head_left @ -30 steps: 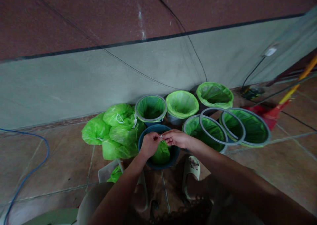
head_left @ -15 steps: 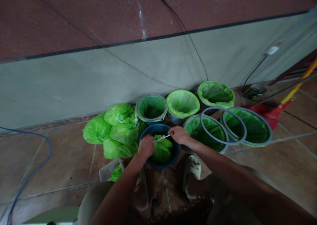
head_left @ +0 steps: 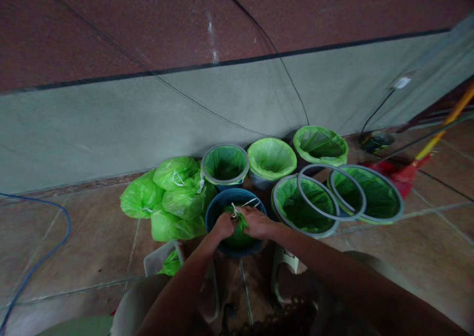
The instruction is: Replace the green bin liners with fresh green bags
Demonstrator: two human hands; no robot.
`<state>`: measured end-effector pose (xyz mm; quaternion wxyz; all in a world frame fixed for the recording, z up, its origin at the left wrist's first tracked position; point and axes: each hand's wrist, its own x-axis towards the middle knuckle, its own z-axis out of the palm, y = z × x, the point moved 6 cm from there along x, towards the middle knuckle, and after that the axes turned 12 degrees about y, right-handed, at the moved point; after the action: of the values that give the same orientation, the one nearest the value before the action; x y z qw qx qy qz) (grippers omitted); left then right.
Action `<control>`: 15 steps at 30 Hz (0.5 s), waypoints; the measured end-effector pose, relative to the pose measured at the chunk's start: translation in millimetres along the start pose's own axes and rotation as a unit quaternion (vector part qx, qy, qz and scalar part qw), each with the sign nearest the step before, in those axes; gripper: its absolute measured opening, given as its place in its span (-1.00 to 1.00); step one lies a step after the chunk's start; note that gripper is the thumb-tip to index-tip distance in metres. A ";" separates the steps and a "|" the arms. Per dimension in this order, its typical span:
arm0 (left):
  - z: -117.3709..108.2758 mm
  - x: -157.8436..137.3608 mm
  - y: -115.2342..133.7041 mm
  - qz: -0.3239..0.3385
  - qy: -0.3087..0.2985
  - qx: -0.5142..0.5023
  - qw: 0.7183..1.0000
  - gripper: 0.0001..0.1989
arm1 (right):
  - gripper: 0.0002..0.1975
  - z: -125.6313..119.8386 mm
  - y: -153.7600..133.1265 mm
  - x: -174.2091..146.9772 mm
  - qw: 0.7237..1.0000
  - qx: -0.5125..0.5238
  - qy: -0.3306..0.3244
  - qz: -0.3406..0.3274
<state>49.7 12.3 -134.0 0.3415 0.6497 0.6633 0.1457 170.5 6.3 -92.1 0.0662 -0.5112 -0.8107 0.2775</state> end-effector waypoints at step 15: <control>-57.1 -0.7 47.5 0.125 -0.007 -0.198 0.972 -0.32 | -0.73 -10.2 29.8 18.5 0.801 0.536 0.071 0.257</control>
<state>49.2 31.3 -62.2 0.4476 0.6477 0.5324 0.3108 189.4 35.9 -102.2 0.3126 -0.6024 -0.3647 0.6375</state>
